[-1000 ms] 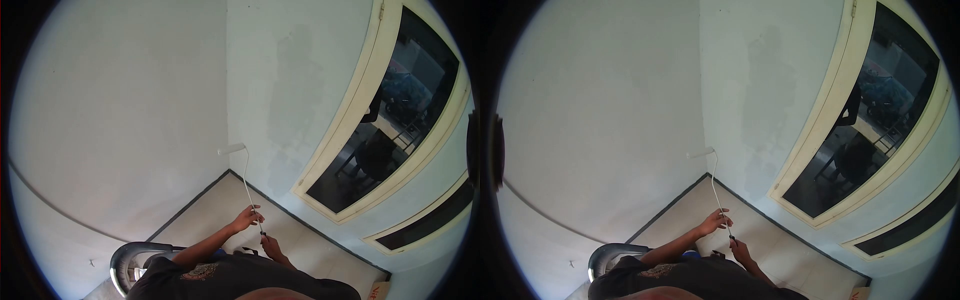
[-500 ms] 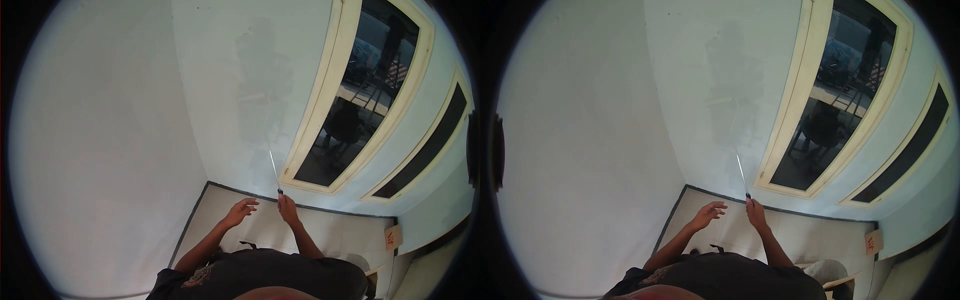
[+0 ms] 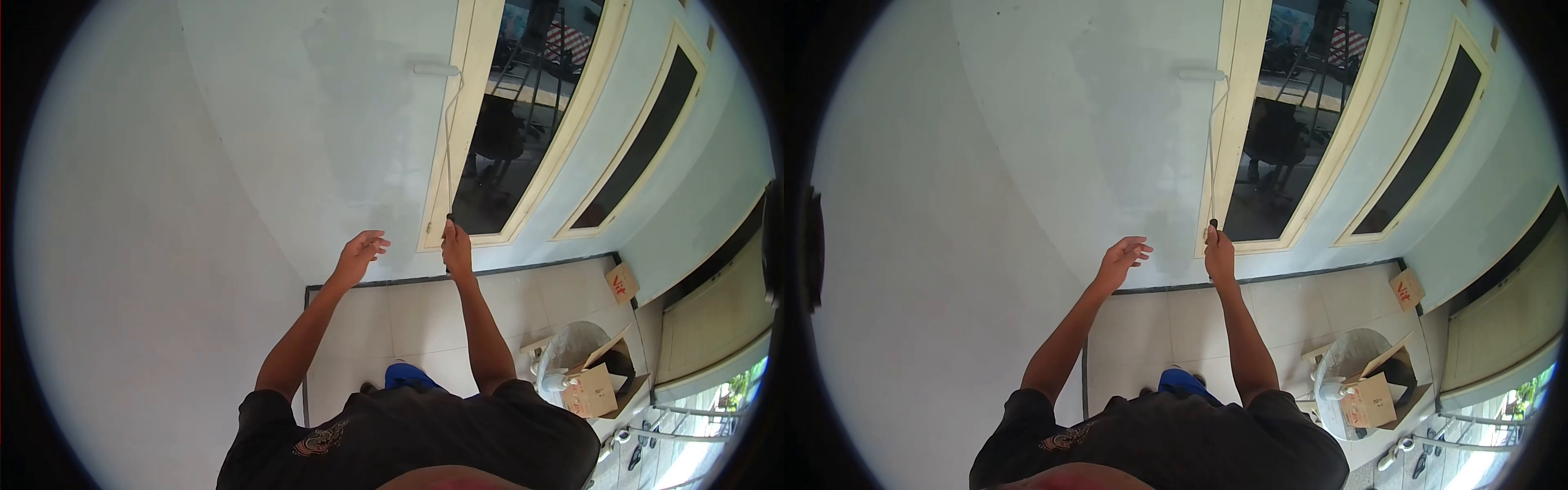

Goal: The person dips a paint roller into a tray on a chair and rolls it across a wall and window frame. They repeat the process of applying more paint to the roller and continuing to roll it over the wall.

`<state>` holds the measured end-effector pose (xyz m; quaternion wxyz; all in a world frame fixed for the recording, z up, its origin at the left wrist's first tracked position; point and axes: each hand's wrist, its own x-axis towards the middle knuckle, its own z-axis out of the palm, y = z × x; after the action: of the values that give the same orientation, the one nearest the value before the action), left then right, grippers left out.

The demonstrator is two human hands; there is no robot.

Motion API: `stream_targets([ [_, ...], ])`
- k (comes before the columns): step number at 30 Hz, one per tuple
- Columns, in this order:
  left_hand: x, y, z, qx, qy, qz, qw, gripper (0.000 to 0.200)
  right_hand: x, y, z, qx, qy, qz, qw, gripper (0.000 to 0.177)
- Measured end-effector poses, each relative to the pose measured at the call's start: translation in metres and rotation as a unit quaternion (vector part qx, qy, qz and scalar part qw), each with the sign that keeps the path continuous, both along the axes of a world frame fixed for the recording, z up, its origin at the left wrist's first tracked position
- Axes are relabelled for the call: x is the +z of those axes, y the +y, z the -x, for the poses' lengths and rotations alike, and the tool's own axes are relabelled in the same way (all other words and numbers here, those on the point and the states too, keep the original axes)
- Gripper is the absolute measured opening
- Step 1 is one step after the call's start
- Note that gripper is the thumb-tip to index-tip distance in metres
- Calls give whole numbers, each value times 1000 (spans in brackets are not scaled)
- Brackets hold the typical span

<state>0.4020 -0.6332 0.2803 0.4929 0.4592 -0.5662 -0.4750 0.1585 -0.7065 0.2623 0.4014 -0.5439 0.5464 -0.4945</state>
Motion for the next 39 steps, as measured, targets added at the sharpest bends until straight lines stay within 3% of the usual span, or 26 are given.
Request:
stream_targets([
  [4,3,-54,52,-29,-23,4,999,37,-9,12,-10,-35,64,38,997,51],
  [5,12,-71,70,-8,21,-16,1000,37,-8,7,-15,-46,84,57,994,51],
  [6,16,-81,82,15,65,-41,997,38,4,12,-20,-35,67,10,997,50],
  [9,31,-113,100,-2,118,-81,990,38,-5,1,-34,-39,58,11,998,49],
  [10,36,-123,105,-3,115,-83,990,36,-13,-7,-40,-55,61,72,994,46],
  [13,40,-152,111,-24,129,-91,987,34,-26,-16,-42,-16,37,72,997,44],
  [14,39,-161,115,-13,131,-73,989,33,-26,-17,-39,46,-15,-14,999,38],
  [15,44,-170,117,-13,126,-70,989,33,-18,-15,-35,47,-20,-11,999,38],
  [17,45,-174,122,33,103,-87,990,33,-1,-1,-21,198,-284,-111,931,31],
  [18,45,-178,126,47,133,-94,985,31,8,3,-15,242,-350,-132,895,30],
  [22,56,-189,134,43,219,-91,971,33,11,-14,-3,310,-407,-174,842,31],
  [27,143,-241,149,68,214,21,974,34,84,-80,8,250,-244,-59,935,39],
  [30,247,-276,153,32,263,91,960,34,177,-121,17,257,-219,6,941,39],
  [33,286,-290,150,37,278,139,950,34,212,-138,9,266,-217,30,939,39],
  [35,276,-291,143,58,261,145,953,35,199,-138,-3,240,-217,16,946,41],
  [39,131,-261,140,104,226,55,967,38,60,-102,-14,225,-235,-54,944,49],
])
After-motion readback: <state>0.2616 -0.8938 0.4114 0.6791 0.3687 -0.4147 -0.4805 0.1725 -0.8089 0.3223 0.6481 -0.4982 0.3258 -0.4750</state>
